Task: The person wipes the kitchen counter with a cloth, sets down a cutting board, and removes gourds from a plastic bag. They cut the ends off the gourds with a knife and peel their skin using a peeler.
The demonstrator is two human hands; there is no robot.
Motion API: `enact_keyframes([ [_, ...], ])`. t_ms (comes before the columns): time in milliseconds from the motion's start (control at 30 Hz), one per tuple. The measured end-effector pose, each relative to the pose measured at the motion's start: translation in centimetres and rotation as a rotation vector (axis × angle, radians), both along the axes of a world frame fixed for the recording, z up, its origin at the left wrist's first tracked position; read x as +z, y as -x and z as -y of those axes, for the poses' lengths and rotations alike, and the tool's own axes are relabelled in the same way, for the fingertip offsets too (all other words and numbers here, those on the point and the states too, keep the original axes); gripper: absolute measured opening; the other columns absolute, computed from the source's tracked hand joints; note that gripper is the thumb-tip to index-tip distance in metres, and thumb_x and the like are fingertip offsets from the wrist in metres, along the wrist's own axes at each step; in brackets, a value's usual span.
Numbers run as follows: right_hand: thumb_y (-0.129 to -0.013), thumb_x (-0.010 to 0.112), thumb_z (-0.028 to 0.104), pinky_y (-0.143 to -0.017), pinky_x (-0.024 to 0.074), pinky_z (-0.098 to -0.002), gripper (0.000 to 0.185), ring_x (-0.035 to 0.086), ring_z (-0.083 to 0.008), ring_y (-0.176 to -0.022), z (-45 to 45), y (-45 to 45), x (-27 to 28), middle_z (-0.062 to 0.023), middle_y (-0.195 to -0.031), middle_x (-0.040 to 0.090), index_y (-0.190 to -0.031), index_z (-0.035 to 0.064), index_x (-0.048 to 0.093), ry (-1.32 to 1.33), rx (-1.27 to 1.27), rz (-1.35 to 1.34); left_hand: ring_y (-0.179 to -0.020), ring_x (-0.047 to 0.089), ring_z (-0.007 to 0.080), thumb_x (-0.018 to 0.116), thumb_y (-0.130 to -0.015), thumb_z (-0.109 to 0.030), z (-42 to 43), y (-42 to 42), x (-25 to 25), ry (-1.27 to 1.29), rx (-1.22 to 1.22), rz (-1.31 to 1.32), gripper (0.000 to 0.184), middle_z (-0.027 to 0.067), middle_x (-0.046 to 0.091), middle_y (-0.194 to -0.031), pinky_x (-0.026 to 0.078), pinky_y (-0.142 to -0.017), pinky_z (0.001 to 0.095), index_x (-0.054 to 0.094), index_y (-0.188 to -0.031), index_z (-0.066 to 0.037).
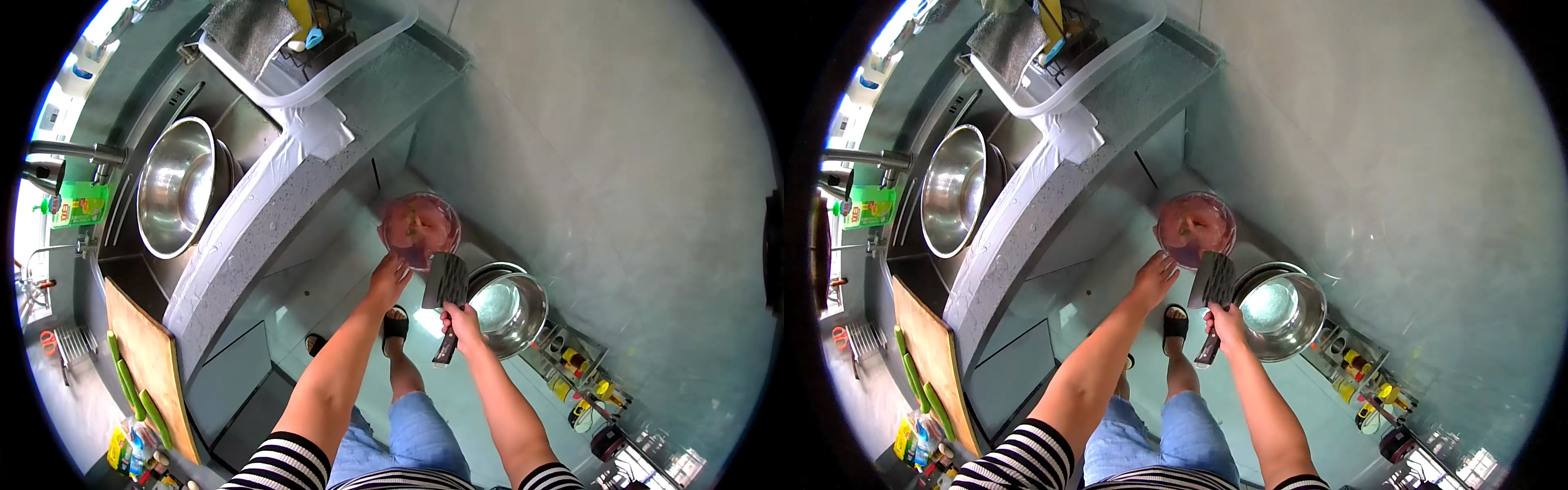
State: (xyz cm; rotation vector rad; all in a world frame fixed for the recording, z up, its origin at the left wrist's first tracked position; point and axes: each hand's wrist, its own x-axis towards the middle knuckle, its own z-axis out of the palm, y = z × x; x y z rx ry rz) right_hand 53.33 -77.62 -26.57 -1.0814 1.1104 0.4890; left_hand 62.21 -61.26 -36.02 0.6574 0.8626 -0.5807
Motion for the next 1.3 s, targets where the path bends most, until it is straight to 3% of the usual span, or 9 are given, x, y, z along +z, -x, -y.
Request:
enact_keyframes([
  [133,-0.092,0.059,0.014,-0.045,0.0433,-0.0260,0.013,0.048,-0.0096,-0.051,-1.7,1.4,-0.8,-0.0035,-0.067,0.055,-0.087,0.0057,0.051,-0.012,0.035,-0.010,-0.138,0.035,0.0271,0.046,-0.101,-0.031,-3.9,3.7,0.8,-0.123,-0.166,0.014,0.051,0.0118,0.041,-0.146,0.033,-0.111,0.0406,0.032,-0.145,-0.009],
  [533,-0.092,0.059,0.013,-0.045,0.0436,-0.0268,0.012,0.049,-0.0106,-0.052,-11.4,7.8,-4.1,-0.0045,-0.067,0.055,-0.087,0.0043,0.052,-0.059,0.112,-0.030,-0.125,0.047,0.0218,0.056,-0.097,-0.031,-15.3,15.9,-2.3,-0.308,-0.337,-0.020,0.047,0.0064,0.050,-0.137,0.043,-0.099,0.0380,0.045,-0.140,-0.016],
  [700,-0.092,0.059,0.013,-0.046,0.0433,-0.0259,0.011,0.049,-0.0100,-0.052,-15.6,10.8,-7.6,-0.0032,-0.068,0.055,-0.087,0.0061,0.052,-0.123,0.181,-0.022,-0.116,0.054,0.0196,0.057,-0.095,-0.025,-19.0,20.3,-5.4,-0.602,-0.470,0.002,0.043,0.0079,0.057,-0.128,0.046,-0.092,0.0330,0.052,-0.136,-0.013],
  [867,-0.091,0.060,0.015,-0.043,0.0394,-0.0270,0.014,0.049,-0.0105,-0.048,-18.5,11.6,-13.5,-0.0016,-0.064,0.055,-0.084,0.0062,0.053,-0.118,0.492,0.021,-0.119,0.054,0.0279,0.058,-0.094,-0.025,-23.7,24.9,-17.0,-0.976,-0.603,0.132,0.050,0.0169,0.051,-0.135,0.046,-0.095,0.0365,0.046,-0.139,-0.008],
  [933,-0.090,0.061,0.018,-0.042,0.0395,-0.0276,0.015,0.051,-0.0109,-0.048,-19.4,12.0,-18.4,-0.0024,-0.063,0.057,-0.085,0.0040,0.056,-0.058,0.632,0.124,-0.121,0.053,0.0323,0.059,-0.093,-0.025,-24.3,23.4,-17.2,-1.061,-0.613,0.155,0.053,0.0193,0.046,-0.140,0.045,-0.098,0.0388,0.043,-0.141,-0.006],
  [1133,-0.087,0.062,0.017,-0.048,0.0452,-0.0300,0.016,0.056,-0.0133,-0.051,-20.4,10.8,-35.2,-0.0055,-0.064,0.060,-0.088,0.0011,0.059,0.173,0.913,0.444,-0.128,0.045,0.0366,0.063,-0.090,-0.023,-28.0,22.4,-33.2,-1.400,-0.776,0.161,0.063,0.0234,0.040,-0.143,0.042,-0.103,0.0405,0.037,-0.144,-0.005],
  [1167,-0.084,0.063,0.017,-0.055,0.0468,-0.0344,0.018,0.059,-0.0212,-0.060,-20.6,10.8,-37.3,-0.0106,-0.069,0.062,-0.091,0.0002,0.060,0.171,0.913,0.434,-0.135,0.036,0.0375,0.063,-0.089,-0.022,-27.9,21.8,-34.6,-1.256,-0.633,0.113,0.065,0.0272,0.037,-0.143,0.035,-0.109,0.0427,0.036,-0.145,-0.005],
  [1233,-0.079,0.066,0.018,-0.070,0.0501,-0.0431,0.026,0.065,-0.0372,-0.077,-20.9,10.0,-41.1,-0.0207,-0.080,0.066,-0.095,-0.0017,0.062,0.179,0.915,0.427,-0.138,0.030,0.0389,0.063,-0.089,-0.022,-28.8,21.1,-38.7,-1.330,-0.655,0.120,0.066,0.0286,0.036,-0.143,0.031,-0.112,0.0432,0.034,-0.146,-0.005],
  [1300,-0.080,0.065,0.018,-0.070,0.0501,-0.0434,0.026,0.065,-0.0379,-0.077,-21.1,9.3,-43.5,-0.0214,-0.081,0.065,-0.095,-0.0027,0.061,0.177,0.968,0.406,-0.140,0.026,0.0409,0.065,-0.087,-0.019,-30.5,20.5,-42.6,-1.436,-0.664,0.116,0.067,0.0279,0.037,-0.143,0.029,-0.113,0.0436,0.035,-0.145,-0.006],
])
